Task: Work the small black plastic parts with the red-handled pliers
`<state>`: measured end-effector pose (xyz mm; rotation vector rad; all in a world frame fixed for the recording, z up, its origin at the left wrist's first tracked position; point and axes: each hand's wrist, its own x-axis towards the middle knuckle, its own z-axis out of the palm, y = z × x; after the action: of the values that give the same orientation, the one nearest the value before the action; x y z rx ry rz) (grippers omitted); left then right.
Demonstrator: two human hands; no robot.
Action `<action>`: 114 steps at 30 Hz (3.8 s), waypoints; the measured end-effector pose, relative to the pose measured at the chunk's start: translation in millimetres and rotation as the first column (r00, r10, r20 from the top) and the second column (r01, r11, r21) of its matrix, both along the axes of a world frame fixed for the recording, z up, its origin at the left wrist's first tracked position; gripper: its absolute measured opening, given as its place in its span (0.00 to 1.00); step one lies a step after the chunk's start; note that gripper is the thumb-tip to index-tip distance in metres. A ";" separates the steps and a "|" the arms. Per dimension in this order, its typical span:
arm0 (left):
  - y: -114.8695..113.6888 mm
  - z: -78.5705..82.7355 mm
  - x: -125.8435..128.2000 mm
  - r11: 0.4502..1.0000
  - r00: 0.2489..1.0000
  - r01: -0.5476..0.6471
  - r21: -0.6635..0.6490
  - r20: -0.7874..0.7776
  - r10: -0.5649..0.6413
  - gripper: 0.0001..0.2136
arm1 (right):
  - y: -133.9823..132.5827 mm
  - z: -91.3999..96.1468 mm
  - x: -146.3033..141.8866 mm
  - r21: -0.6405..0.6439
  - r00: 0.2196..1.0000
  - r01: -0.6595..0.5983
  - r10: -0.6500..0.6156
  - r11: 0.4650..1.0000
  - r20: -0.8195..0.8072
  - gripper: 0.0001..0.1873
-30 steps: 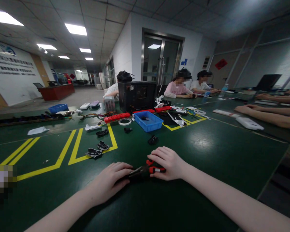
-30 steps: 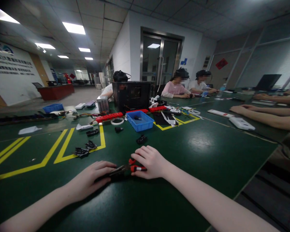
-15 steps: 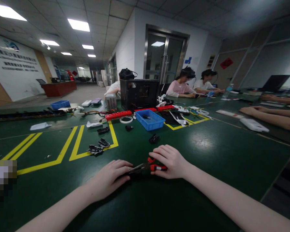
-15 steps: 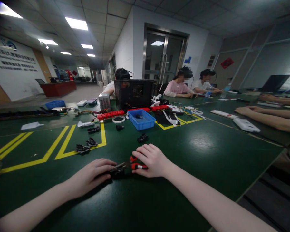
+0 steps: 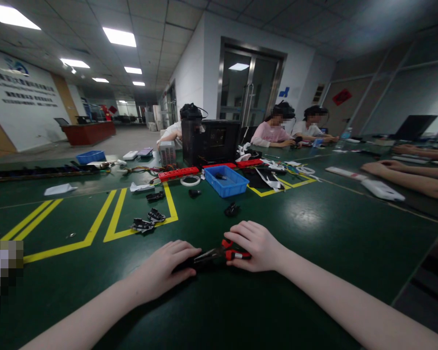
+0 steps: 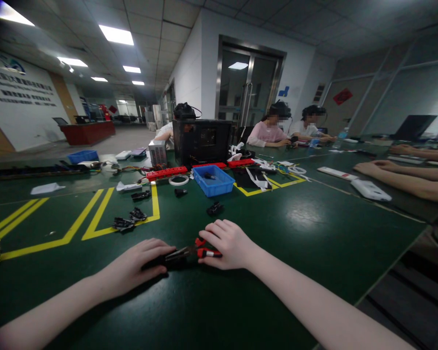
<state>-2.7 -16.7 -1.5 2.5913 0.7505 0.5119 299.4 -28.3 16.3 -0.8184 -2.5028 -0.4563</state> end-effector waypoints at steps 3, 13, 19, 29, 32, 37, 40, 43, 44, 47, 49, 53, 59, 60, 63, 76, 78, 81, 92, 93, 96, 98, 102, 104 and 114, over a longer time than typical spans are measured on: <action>1.3 0.6 -0.1 1.000 1.000 0.029 0.000 -0.007 -0.029 0.18 | -0.1 -2.0 0.1 -0.025 1.000 0.006 -0.006 1.000 -0.006 0.26; 1.1 2.0 0.0 0.999 0.999 0.036 -0.003 0.008 -0.036 0.18 | 3.3 -1.5 3.7 -0.095 1.000 -0.012 0.010 0.995 -0.024 0.26; 1.2 3.1 0.3 0.999 0.999 0.048 0.002 0.000 -0.048 0.18 | 4.0 -2.6 2.0 -0.120 0.999 -0.020 0.014 0.993 -0.046 0.26; -2.3 6.9 0.2 0.999 0.999 0.035 0.014 0.015 -0.035 0.17 | 3.8 -3.7 -2.7 -0.120 0.998 -0.050 0.046 0.992 -0.040 0.24; -0.2 4.6 0.1 0.999 0.999 0.049 0.015 -0.002 -0.049 0.16 | 3.8 -3.9 -3.2 -0.098 0.996 -0.071 0.066 0.993 -0.051 0.23; -0.2 2.5 -0.3 0.999 0.999 0.038 0.010 -0.004 -0.037 0.17 | 2.2 -2.6 -3.5 -0.086 0.999 -0.044 0.043 0.995 -0.017 0.22; -1.4 3.5 -0.2 0.999 0.999 0.033 0.007 -0.002 -0.033 0.17 | 0.8 -1.8 -4.2 -0.072 0.999 -0.044 0.044 0.996 -0.005 0.21; -1.4 4.6 0.1 0.999 0.999 0.037 0.004 -0.006 -0.037 0.17 | 0.1 -1.3 -4.9 -0.063 0.999 -0.051 0.052 0.997 0.008 0.21; -1.2 5.0 0.1 0.999 0.999 0.038 0.004 -0.004 -0.038 0.17 | 0.0 -1.2 -4.9 -0.061 0.999 -0.052 0.053 0.997 0.014 0.21; -0.7 6.4 -0.1 0.999 0.999 0.053 0.008 -0.002 -0.053 0.15 | 0.8 -0.8 -3.9 -0.057 0.998 -0.048 0.050 0.997 0.028 0.21; -0.4 7.5 -0.4 0.998 0.998 0.066 0.014 -0.005 -0.066 0.14 | 2.1 -0.5 -2.3 -0.044 0.999 -0.047 0.048 0.998 0.022 0.21; -0.5 9.1 -0.7 0.998 0.998 0.064 0.028 -0.005 -0.064 0.14 | 5.1 0.6 0.8 -0.010 0.999 -0.044 0.044 0.999 -0.009 0.24; 1.1 6.3 -1.5 0.997 0.997 0.072 0.016 0.006 -0.073 0.12 | 4.9 0.7 -0.8 -0.023 0.999 -0.046 0.046 0.999 -0.009 0.25; 2.1 5.2 -1.8 0.997 0.997 0.078 0.016 0.007 -0.078 0.12 | 4.5 0.4 -1.6 -0.025 0.999 -0.051 0.050 0.998 -0.011 0.25; 4.8 2.6 -2.6 0.995 0.995 0.094 0.016 0.011 -0.094 0.11 | 4.0 -0.2 -3.2 -0.017 0.997 -0.069 0.069 0.997 -0.025 0.26; 5.0 0.9 -2.5 0.997 0.996 0.063 -0.043 0.073 -0.060 0.11 | 3.8 0.8 -4.9 0.081 0.994 -0.089 0.093 0.993 -0.055 0.25; 5.7 0.1 -3.0 0.997 0.995 0.069 -0.046 0.076 -0.065 0.09 | 3.0 0.5 -5.6 0.074 0.995 -0.086 0.090 0.994 -0.051 0.25; 6.3 -0.4 -3.4 0.996 0.994 0.071 -0.050 0.080 -0.067 0.07 | 2.0 0.1 -6.2 0.058 0.996 -0.077 0.080 0.995 -0.048 0.24; 7.7 6.9 -4.7 0.976 0.989 0.091 -0.199 0.135 -0.065 0.04 | 2.7 -0.1 -5.7 0.068 0.995 -0.081 0.085 0.994 -0.043 0.24; 7.9 7.0 -4.8 0.974 0.988 0.089 -0.209 0.140 -0.060 0.04 | 2.6 -0.2 -5.7 0.066 0.996 -0.079 0.082 0.995 -0.043 0.24; 7.9 7.0 -4.8 0.971 0.989 0.082 -0.226 0.138 -0.051 0.04 | 2.3 -0.4 -5.9 0.055 0.996 -0.075 0.078 0.996 -0.044 0.24; 7.4 7.1 -4.8 0.970 0.989 0.079 -0.231 0.138 -0.048 0.05 | 2.1 -0.5 -6.1 0.040 0.996 -0.073 0.075 0.996 -0.050 0.24; 6.8 7.5 -4.9 0.970 0.989 0.072 -0.230 0.140 -0.041 0.04 | 2.3 -0.3 -6.2 -0.009 0.994 -0.084 0.084 0.996 -0.063 0.24; 7.3 7.3 -4.9 0.972 0.990 0.074 -0.223 0.132 -0.045 0.05 | 2.7 -0.4 -5.8 -0.023 0.993 -0.097 0.095 0.995 -0.072 0.24; 3.5 11.5 -3.4 0.977 0.989 0.056 -0.207 0.144 -0.026 0.05 | 1.6 -0.2 -7.8 -0.072 0.992 -0.110 0.105 0.991 -0.072 0.24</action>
<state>-6.1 -13.2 9.9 2.3430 0.6641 0.5641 291.6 -26.7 16.0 -0.7112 -2.4990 -0.2933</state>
